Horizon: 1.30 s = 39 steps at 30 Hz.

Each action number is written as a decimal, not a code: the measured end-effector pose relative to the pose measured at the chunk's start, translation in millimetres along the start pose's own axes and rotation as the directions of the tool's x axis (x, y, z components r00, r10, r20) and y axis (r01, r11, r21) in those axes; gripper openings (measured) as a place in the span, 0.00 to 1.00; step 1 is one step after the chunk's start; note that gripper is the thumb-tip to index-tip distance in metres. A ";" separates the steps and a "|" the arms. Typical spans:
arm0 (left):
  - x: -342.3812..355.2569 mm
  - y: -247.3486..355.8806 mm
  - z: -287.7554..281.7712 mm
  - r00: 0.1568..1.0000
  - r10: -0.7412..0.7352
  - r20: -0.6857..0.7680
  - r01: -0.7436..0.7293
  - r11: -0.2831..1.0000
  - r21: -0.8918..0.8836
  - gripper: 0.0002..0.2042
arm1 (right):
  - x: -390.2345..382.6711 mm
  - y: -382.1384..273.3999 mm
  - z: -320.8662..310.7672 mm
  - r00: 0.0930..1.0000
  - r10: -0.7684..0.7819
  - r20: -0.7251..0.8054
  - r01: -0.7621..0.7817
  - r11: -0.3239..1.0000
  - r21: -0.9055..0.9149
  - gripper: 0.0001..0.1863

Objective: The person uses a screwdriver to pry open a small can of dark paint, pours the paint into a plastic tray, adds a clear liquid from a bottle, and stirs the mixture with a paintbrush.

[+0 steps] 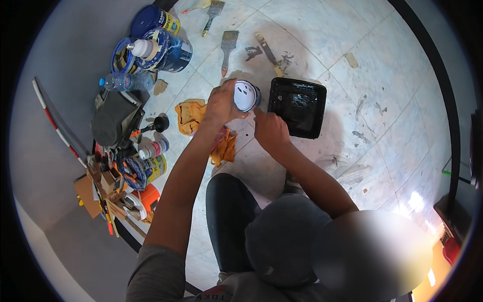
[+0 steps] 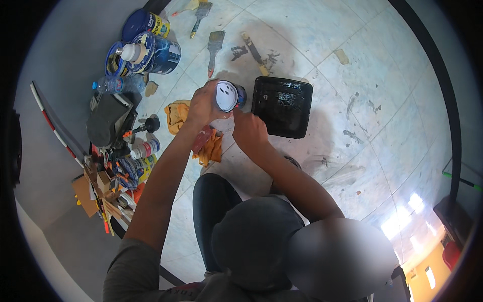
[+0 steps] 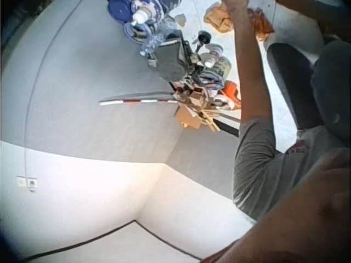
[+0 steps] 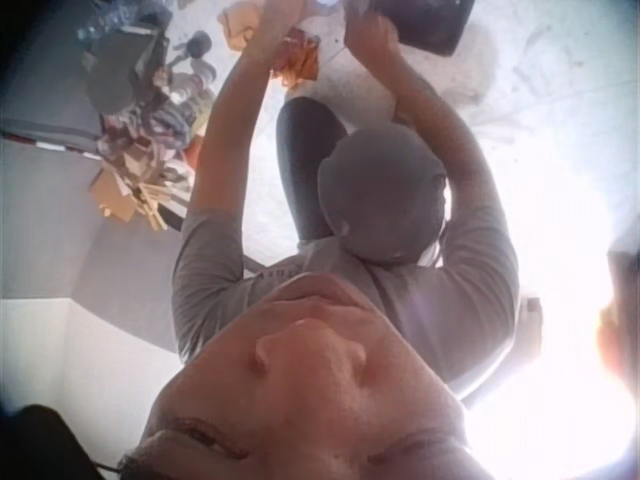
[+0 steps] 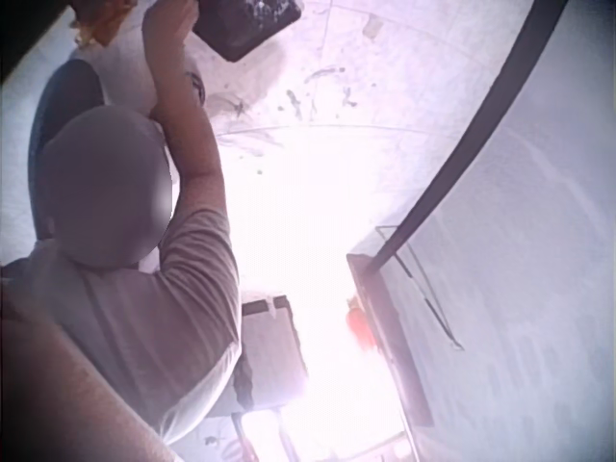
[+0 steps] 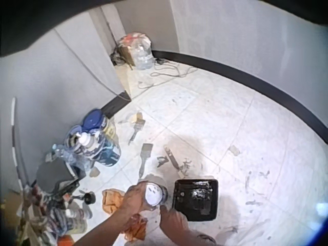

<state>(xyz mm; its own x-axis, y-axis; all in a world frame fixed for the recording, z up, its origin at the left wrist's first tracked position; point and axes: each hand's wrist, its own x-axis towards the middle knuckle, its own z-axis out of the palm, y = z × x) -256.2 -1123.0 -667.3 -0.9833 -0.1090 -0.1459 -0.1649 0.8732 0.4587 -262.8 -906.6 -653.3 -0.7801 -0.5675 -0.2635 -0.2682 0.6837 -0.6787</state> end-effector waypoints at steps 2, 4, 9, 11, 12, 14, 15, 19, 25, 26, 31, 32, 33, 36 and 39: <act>1.0 1.8 1.8 1.000 -0.014 -0.002 0.014 0.999 0.034 0.57 | 11.6 -6.2 -10.9 1.000 -0.013 0.016 0.013 1.000 -0.011 0.07; 0.9 3.1 2.0 1.000 -0.021 -0.003 0.022 1.000 0.020 0.57 | 21.1 -13.9 -20.4 0.999 -0.027 0.035 0.028 0.999 -0.023 0.07; -2.1 -13.7 11.6 0.997 0.033 -0.072 -0.033 0.999 -0.002 0.56 | 26.9 -32.7 -16.7 0.994 -0.016 0.110 0.029 0.993 -0.118 0.07; -2.1 -14.7 12.0 0.993 0.075 -0.091 -0.077 0.997 -0.029 0.56 | 17.2 -29.5 -11.4 0.997 -0.012 0.082 0.020 0.995 -0.098 0.07; -3.1 -13.9 10.9 0.993 0.070 -0.091 -0.073 0.997 -0.032 0.56 | 14.0 -27.2 -10.3 0.999 -0.007 0.047 0.011 0.997 -0.074 0.08; -5.2 -12.7 10.0 0.998 0.040 -0.041 -0.039 0.999 0.016 0.55 | 17.3 -23.9 -15.6 0.997 -0.033 0.070 0.040 0.994 -0.102 0.07; -4.5 -12.8 10.2 0.999 0.037 -0.040 -0.037 0.999 0.016 0.55 | 21.0 -24.6 -20.3 0.994 -0.059 0.089 0.071 0.989 -0.128 0.07; -2.0 -12.8 13.6 0.999 0.023 -0.036 -0.024 0.999 -0.023 0.58 | 36.1 -28.1 -26.5 0.988 -0.101 0.121 0.115 0.987 -0.116 0.07; 0.2 -8.0 6.2 0.999 -0.007 0.033 0.006 0.999 0.035 0.59 | -5.5 8.8 20.1 0.990 -0.134 0.041 0.140 0.968 -0.208 0.13; -1.6 -12.9 7.0 1.000 0.007 0.021 -0.008 0.999 0.038 0.59 | -11.2 20.6 36.0 0.984 -0.179 -0.012 0.172 0.962 -0.210 0.16; 8.2 -3.8 2.8 0.996 -0.020 0.083 0.016 0.998 0.053 0.59 | -18.6 50.8 86.5 0.940 -0.238 -0.245 0.194 0.962 -0.191 0.22; 7.9 -5.0 1.8 0.998 0.007 0.063 -0.009 1.000 0.022 0.58 | -17.0 53.7 92.6 0.929 -0.242 -0.280 0.207 0.967 -0.150 0.22; 6.8 -5.8 0.8 0.998 0.003 0.063 -0.005 1.000 0.028 0.58 | -15.8 55.9 99.0 0.917 -0.245 -0.315 0.222 0.969 -0.108 0.21; 8.0 -2.5 -1.1 0.998 0.000 0.066 -0.005 0.998 0.067 0.57 | -10.3 52.0 124.2 0.871 -0.189 -0.453 0.234 0.971 0.045 0.18; 7.5 -2.0 -4.1 0.992 -0.077 0.105 0.066 0.993 0.103 0.57 | -10.2 44.5 139.4 0.862 -0.120 -0.492 0.231 0.958 0.172 0.17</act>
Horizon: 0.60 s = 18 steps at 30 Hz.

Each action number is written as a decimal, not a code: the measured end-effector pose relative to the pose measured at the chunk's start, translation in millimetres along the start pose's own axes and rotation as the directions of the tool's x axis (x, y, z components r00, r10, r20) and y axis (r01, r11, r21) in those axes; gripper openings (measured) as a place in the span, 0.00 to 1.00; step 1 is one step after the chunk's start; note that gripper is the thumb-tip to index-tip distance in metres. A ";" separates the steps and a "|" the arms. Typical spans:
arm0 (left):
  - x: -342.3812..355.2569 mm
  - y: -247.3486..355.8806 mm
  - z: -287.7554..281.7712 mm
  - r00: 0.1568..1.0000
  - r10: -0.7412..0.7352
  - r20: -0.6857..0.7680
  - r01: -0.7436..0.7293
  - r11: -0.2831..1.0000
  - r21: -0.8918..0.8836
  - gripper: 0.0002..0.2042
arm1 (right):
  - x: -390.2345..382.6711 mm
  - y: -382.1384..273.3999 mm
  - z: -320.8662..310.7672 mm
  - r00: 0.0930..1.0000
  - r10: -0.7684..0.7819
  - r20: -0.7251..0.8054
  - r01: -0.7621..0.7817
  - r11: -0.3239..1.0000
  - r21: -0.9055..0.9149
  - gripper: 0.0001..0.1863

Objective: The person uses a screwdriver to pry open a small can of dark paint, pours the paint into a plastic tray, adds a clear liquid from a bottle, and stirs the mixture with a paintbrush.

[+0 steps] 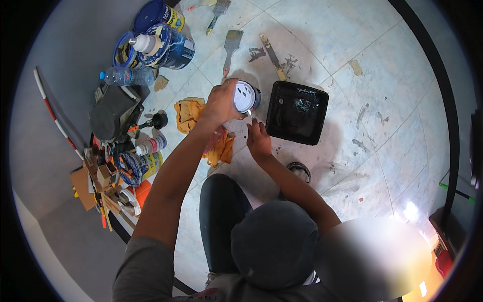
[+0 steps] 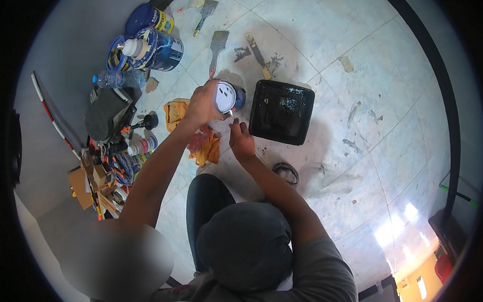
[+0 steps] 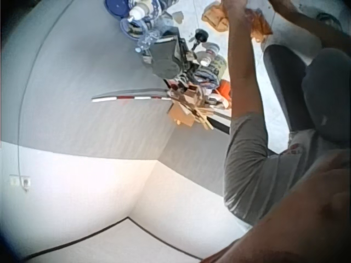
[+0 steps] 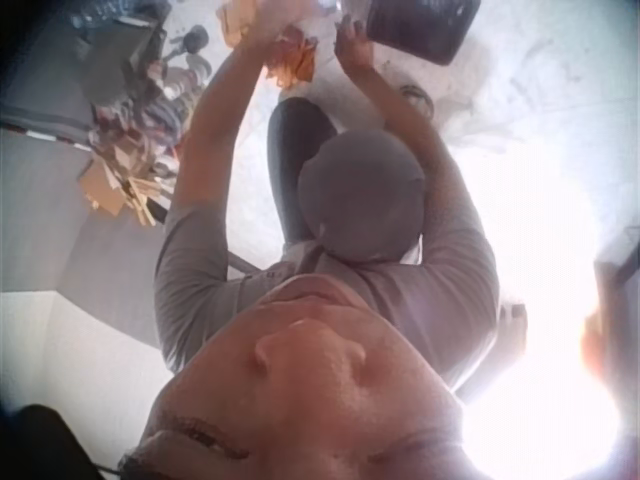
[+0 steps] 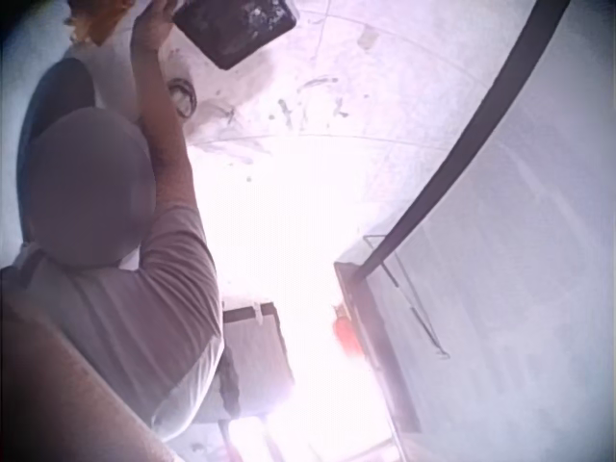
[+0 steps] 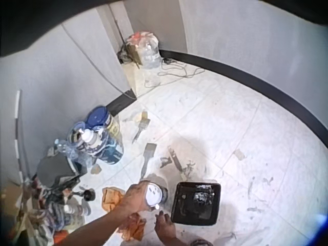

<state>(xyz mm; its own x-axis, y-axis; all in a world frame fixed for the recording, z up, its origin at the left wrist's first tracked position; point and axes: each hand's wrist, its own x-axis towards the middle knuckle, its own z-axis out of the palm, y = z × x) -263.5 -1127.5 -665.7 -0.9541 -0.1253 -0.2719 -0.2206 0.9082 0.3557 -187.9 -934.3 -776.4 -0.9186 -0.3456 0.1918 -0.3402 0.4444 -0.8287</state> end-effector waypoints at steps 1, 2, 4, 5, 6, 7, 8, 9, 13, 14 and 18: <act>0.7 -0.6 1.2 0.999 0.034 -0.038 -0.035 0.999 -0.022 0.56 | 1.2 -1.7 7.2 0.999 0.030 -0.036 -0.028 0.998 0.060 0.17; 1.3 0.1 0.6 0.995 0.064 -0.077 -0.068 0.997 -0.044 0.56 | 1.5 1.9 9.9 0.999 0.024 -0.040 -0.021 0.998 0.059 0.17; 7.1 6.3 2.9 0.994 0.084 -0.073 -0.089 0.994 -0.066 0.56 | 2.4 13.1 9.4 0.996 0.025 -0.087 -0.015 0.994 0.104 0.17; 9.4 8.3 5.5 0.994 0.095 -0.059 -0.100 0.991 -0.090 0.56 | 2.6 14.4 5.5 0.995 0.023 -0.092 -0.014 0.995 0.100 0.17; 5.1 4.3 2.4 0.994 0.085 -0.064 -0.091 0.992 -0.086 0.56 | 3.3 5.4 1.0 0.996 0.043 -0.073 -0.036 0.996 0.087 0.15; 2.3 1.0 -0.3 0.997 0.075 -0.031 -0.077 0.994 -0.076 0.56 | 4.4 -2.1 -5.2 0.996 0.063 -0.056 -0.060 0.996 0.069 0.13; 0.6 -1.7 -4.2 0.998 0.066 0.000 -0.066 0.995 -0.070 0.56 | 7.6 -11.8 -17.4 0.997 0.057 -0.053 -0.053 0.996 0.070 0.13; -0.3 -6.5 -8.4 0.998 0.061 -0.006 -0.061 0.996 -0.071 0.56 | 12.8 -24.3 -32.6 0.994 0.081 0.073 -0.082 0.997 0.013 0.11; 3.6 -30.3 -10.5 0.973 0.220 0.062 -0.222 0.975 0.029 0.58 | 46.3 -50.4 -80.2 0.940 0.124 0.318 -0.055 0.975 -0.217 0.09; 7.7 -33.2 -6.3 0.956 0.291 0.040 -0.292 0.956 0.027 0.58 | 54.6 -51.6 -89.5 0.940 0.130 0.317 -0.056 0.971 -0.231 0.09; 12.7 -30.5 -4.7 0.942 0.337 -0.002 -0.336 0.939 -0.075 0.58 | 82.5 -40.8 -102.8 0.912 0.158 0.379 -0.040 0.953 -0.299 0.08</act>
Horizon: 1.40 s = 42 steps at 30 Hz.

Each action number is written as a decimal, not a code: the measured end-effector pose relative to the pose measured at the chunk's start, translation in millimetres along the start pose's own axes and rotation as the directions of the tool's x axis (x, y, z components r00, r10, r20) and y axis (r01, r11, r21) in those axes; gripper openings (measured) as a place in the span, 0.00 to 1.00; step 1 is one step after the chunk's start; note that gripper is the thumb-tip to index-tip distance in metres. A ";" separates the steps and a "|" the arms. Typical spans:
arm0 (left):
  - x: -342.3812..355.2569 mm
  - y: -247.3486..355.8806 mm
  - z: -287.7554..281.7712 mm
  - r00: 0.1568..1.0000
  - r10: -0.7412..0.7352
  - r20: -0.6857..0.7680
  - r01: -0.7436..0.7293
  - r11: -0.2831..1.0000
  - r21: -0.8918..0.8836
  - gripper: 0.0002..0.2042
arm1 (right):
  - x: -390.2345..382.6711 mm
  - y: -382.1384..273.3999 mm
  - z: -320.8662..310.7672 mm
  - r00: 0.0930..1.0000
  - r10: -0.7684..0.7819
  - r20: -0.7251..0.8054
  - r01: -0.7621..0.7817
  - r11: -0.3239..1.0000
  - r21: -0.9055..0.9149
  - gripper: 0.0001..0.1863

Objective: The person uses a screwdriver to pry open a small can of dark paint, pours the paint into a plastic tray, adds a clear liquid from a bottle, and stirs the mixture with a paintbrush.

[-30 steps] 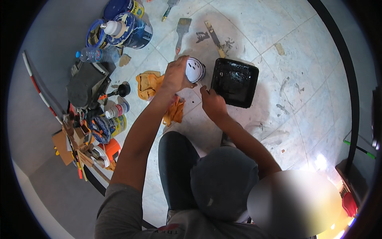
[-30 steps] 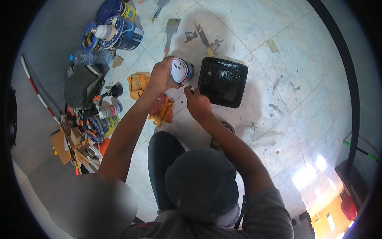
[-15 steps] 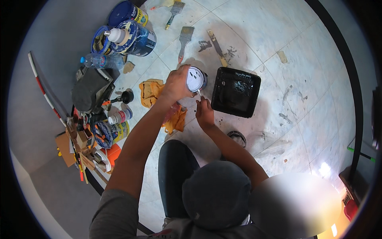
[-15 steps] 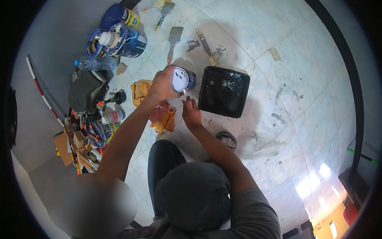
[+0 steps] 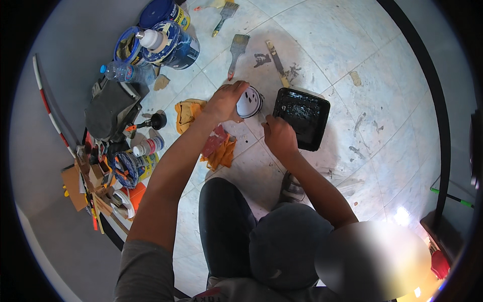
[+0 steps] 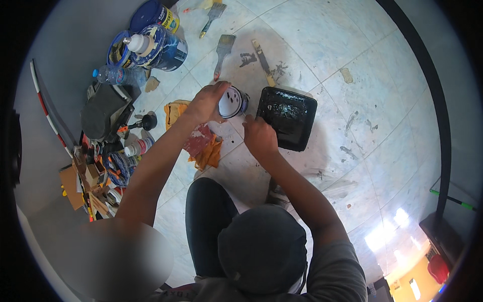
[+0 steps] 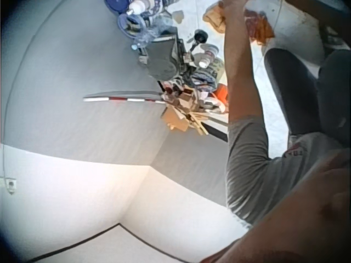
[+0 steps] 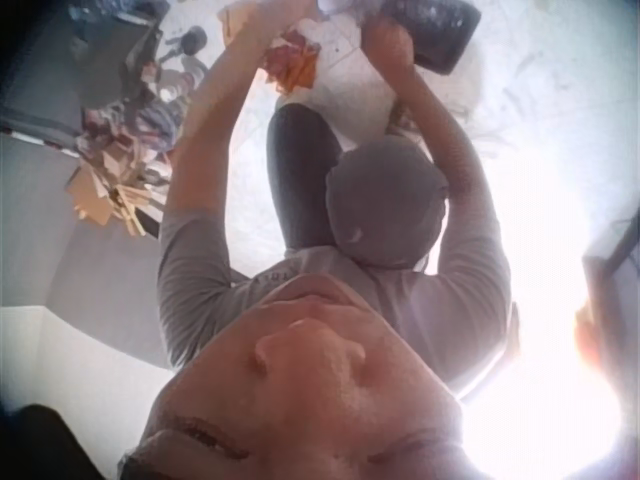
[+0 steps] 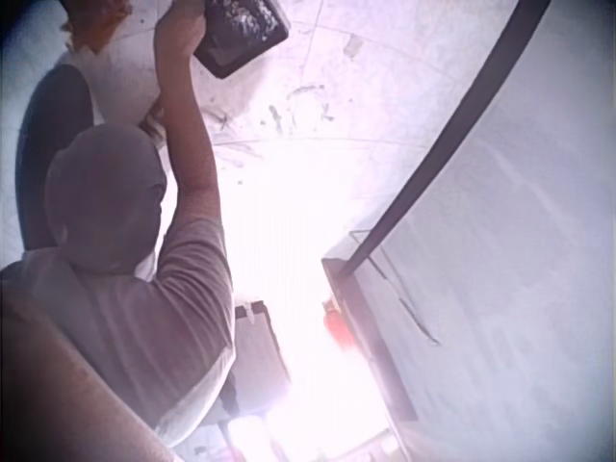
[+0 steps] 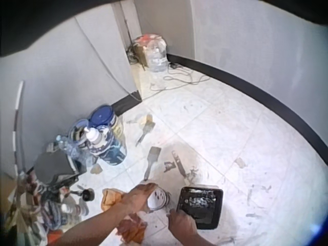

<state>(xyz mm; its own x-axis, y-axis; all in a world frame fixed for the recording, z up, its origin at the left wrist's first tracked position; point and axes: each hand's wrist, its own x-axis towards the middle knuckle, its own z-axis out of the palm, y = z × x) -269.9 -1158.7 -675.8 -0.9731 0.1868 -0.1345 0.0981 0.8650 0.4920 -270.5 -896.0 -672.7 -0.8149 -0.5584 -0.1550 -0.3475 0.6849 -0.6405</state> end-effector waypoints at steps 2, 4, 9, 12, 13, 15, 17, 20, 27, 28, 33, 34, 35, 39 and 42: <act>-0.6 1.8 -1.1 1.000 -0.022 0.014 0.022 1.000 0.004 0.58 | 6.5 2.0 -7.1 0.999 -0.044 0.001 0.044 0.998 -0.037 0.09; -3.7 1.4 -3.8 1.000 -0.029 0.010 0.029 1.000 -0.009 0.57 | 11.1 -2.4 -14.2 0.999 -0.040 -0.001 0.040 0.998 -0.051 0.09; -4.4 2.2 -6.7 0.999 -0.044 0.022 0.045 0.999 -0.032 0.57 | 20.4 -0.4 -19.6 0.997 -0.078 0.001 0.078 0.997 -0.021 0.10; -4.6 0.5 -5.4 0.999 -0.030 0.015 0.030 0.999 -0.033 0.57 | 26.8 -0.4 -26.1 0.995 -0.092 0.046 0.095 0.994 -0.061 0.10; -4.3 -0.4 -5.2 1.000 -0.028 0.006 0.028 0.999 -0.029 0.57 | 30.9 -0.1 -28.4 0.992 -0.104 0.070 0.110 0.989 -0.097 0.09; -1.7 1.9 -5.1 1.000 -0.020 0.000 0.020 0.999 -0.031 0.57 | 47.7 2.3 -34.8 0.982 -0.146 0.123 0.162 0.979 -0.127 0.09; -1.1 3.6 -7.1 0.999 -0.040 0.021 0.041 0.999 -0.010 0.57 | 69.4 3.6 -44.1 0.965 -0.190 0.180 0.217 0.965 -0.150 0.08; 0.4 -1.0 2.0 0.999 -0.002 -0.037 0.001 1.000 -0.029 0.58 | 85.4 15.1 -55.7 0.916 -0.283 0.284 0.324 0.940 -0.108 0.11; -1.2 2.0 1.5 0.999 -0.019 -0.048 0.019 1.000 0.005 0.57 | 61.3 74.7 -10.1 0.881 -0.473 -0.011 0.458 0.846 0.274 0.07; 0.7 3.7 0.1 0.999 -0.031 -0.034 0.031 0.999 -0.006 0.57 | 61.1 80.7 -5.0 0.872 -0.484 -0.076 0.486 0.834 0.261 0.08; 0.6 2.6 -8.6 1.000 -0.023 0.008 0.023 1.000 0.011 0.57 | 56.0 88.0 8.1 0.777 -0.629 0.016 0.630 0.776 -0.029 0.10; -1.5 0.6 -9.4 0.997 0.007 0.078 -0.008 1.000 0.013 0.57 | 48.2 85.3 10.3 0.753 -0.656 0.053 0.657 0.748 -0.090 0.10; -3.5 -2.0 -14.5 0.990 0.031 0.139 -0.033 0.999 0.017 0.56 | 45.1 77.4 9.4 0.721 -0.687 0.086 0.691 0.707 -0.148 0.10; -33.0 9.7 -25.1 0.937 0.084 0.338 -0.118 0.990 0.081 0.55 | -19.1 2.1 5.8 0.920 -0.268 0.285 0.299 0.952 -0.070 0.10; -58.1 21.5 -13.3 0.970 0.105 0.218 -0.122 0.990 0.065 0.56 | -36.9 -13.9 3.2 0.940 -0.208 0.269 0.227 0.973 -0.040 0.10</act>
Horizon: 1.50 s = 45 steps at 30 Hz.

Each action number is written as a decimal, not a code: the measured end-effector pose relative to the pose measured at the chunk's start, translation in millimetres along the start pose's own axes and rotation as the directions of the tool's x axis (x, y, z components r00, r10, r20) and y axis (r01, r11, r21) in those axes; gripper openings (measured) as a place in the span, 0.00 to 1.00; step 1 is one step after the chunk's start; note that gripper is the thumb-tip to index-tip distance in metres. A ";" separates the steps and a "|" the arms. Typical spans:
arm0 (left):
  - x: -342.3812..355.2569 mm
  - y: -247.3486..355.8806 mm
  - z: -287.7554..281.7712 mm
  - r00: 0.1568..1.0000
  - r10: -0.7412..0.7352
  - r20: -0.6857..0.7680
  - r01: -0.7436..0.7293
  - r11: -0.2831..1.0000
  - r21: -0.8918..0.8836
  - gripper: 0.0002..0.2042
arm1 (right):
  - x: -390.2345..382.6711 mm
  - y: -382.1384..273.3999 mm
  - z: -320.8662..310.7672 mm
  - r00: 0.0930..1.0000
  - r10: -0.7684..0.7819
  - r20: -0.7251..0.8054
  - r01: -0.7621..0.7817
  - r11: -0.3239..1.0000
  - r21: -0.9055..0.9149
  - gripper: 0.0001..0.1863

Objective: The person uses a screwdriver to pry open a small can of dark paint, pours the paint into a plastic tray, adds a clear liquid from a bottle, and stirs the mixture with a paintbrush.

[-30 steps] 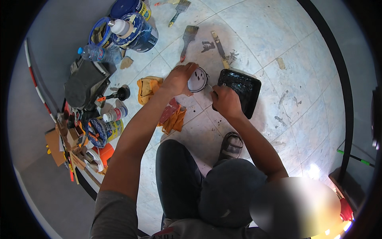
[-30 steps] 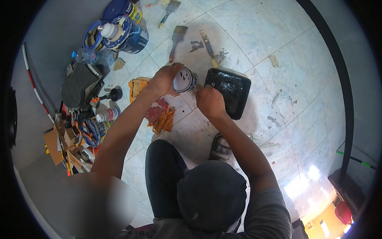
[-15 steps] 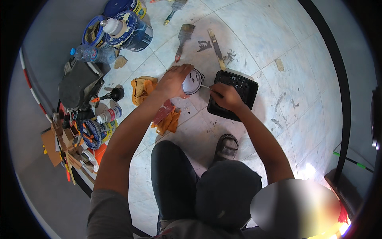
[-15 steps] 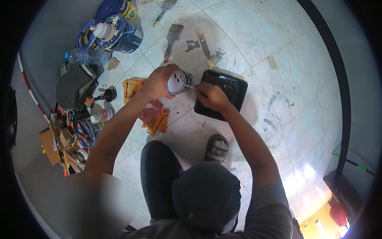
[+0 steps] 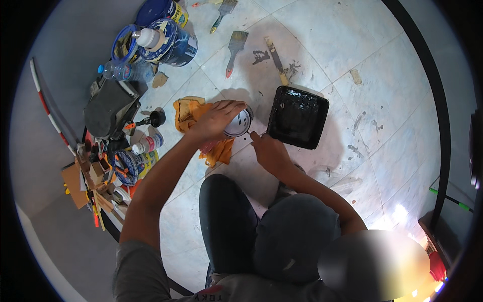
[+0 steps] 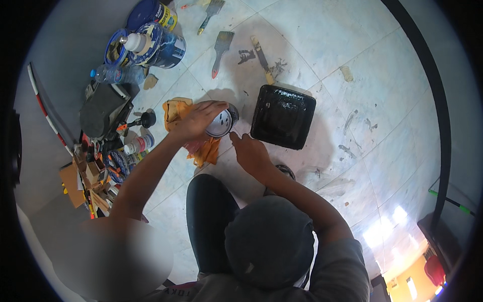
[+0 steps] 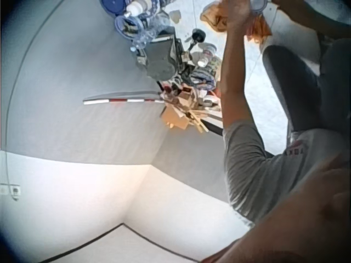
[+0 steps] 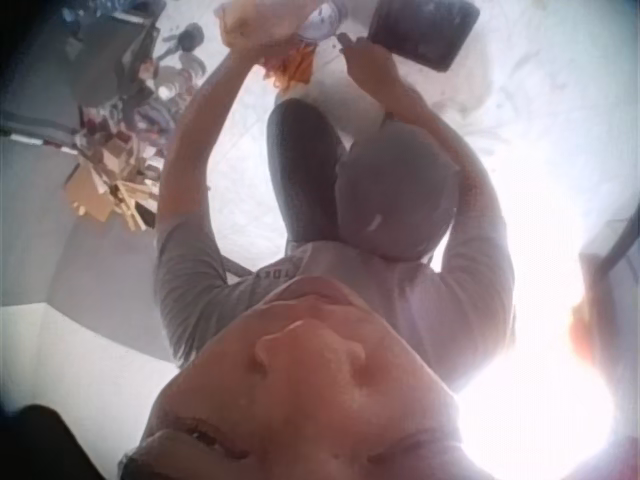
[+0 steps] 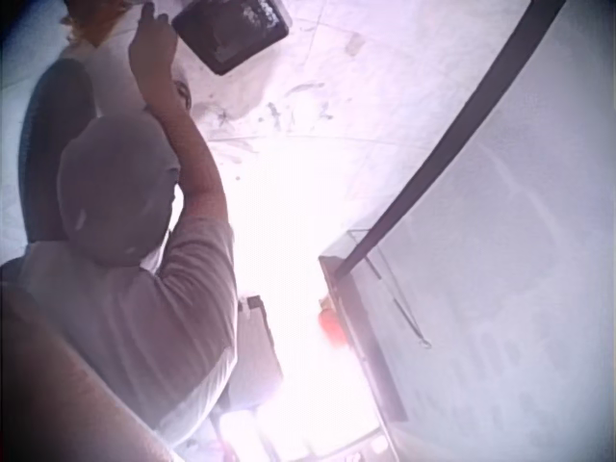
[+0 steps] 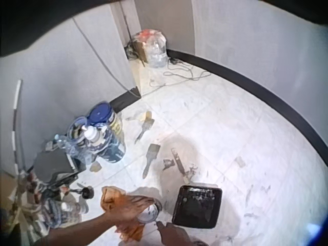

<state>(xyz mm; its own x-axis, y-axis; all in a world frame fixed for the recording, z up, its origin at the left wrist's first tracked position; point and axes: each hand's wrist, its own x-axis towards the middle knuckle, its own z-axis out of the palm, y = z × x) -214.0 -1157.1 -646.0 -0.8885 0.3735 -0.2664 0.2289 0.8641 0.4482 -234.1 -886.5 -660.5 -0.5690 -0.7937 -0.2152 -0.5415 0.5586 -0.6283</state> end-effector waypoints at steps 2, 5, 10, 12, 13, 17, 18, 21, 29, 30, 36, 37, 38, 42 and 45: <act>-8.5 21.4 12.9 0.993 -0.105 -0.053 0.099 0.990 -0.105 0.55 | -7.0 -1.9 1.6 1.000 0.018 -0.007 -0.018 1.000 -0.017 0.10; -6.4 36.7 35.8 0.948 -0.260 -0.182 0.222 0.953 -0.205 0.55 | 1.3 -5.0 -8.8 0.998 0.050 -0.026 -0.049 0.999 0.011 0.08; -7.1 35.7 61.4 0.830 -0.280 -0.482 0.216 0.959 -0.185 0.46 | 34.6 -9.8 -24.1 1.000 -0.017 -0.006 0.017 1.000 0.018 0.06; -7.9 32.8 65.4 0.809 -0.255 -0.530 0.189 0.966 -0.178 0.45 | 39.3 -13.7 -27.3 1.000 -0.018 0.009 0.017 0.997 0.070 0.06; -8.4 31.2 67.2 0.791 -0.220 -0.571 0.157 0.975 -0.158 0.43 | 40.3 -15.6 -29.2 1.000 -0.011 0.016 0.010 0.998 0.059 0.06; -6.7 29.8 74.5 0.739 -0.186 -0.648 0.132 0.983 -0.131 0.44 | 35.3 -15.6 -23.4 0.991 0.040 0.127 -0.037 0.999 -0.028 0.06; -6.1 29.7 75.3 0.730 -0.190 -0.657 0.128 0.982 -0.142 0.44 | 30.3 -8.7 -19.1 0.990 0.046 0.137 -0.042 0.999 -0.030 0.06; -5.0 32.0 74.5 0.726 -0.199 -0.659 0.120 0.979 -0.163 0.45 | 15.9 9.8 -9.7 0.996 -0.046 0.077 0.047 0.999 -0.004 0.07; -3.9 29.9 70.3 0.743 -0.144 -0.653 0.149 0.988 -0.049 0.44 | 12.3 61.7 24.6 0.955 -0.270 -0.122 0.279 0.959 0.058 0.20; -4.1 29.5 69.5 0.749 -0.139 -0.648 0.148 0.988 -0.041 0.44 | 11.5 63.7 31.1 0.953 -0.274 -0.130 0.283 0.957 0.063 0.20; -3.6 30.1 64.8 0.723 -0.094 -0.684 0.091 0.995 -0.041 0.43 | 7.2 61.4 51.4 0.929 -0.202 -0.309 0.275 0.937 0.216 0.19; -3.2 30.4 63.6 0.716 -0.096 -0.691 0.073 0.995 -0.062 0.43 | 8.6 61.4 54.5 0.923 -0.199 -0.330 0.289 0.924 0.252 0.19; -3.7 31.2 64.9 0.713 -0.092 -0.695 0.073 0.996 -0.057 0.43 | 9.1 62.8 60.1 0.917 -0.200 -0.346 0.306 0.908 0.286 0.18; 1.6 32.9 69.6 0.672 -0.139 -0.727 0.075 0.990 -0.119 0.44 | 14.6 57.4 71.0 0.883 -0.119 -0.454 0.283 0.906 0.314 0.19; 2.7 30.9 66.9 0.682 -0.149 -0.716 0.057 0.987 -0.151 0.45 | 1.9 49.9 71.3 0.911 -0.035 -0.410 0.217 0.888 0.405 0.19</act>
<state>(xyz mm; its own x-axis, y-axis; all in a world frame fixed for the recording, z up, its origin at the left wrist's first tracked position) -182.8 -1106.8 -689.9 -0.9250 -0.1152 0.3621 0.1153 0.8229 0.5563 -218.0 -877.3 -745.6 -0.7533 -0.6442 0.1327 -0.3539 0.2269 -0.9073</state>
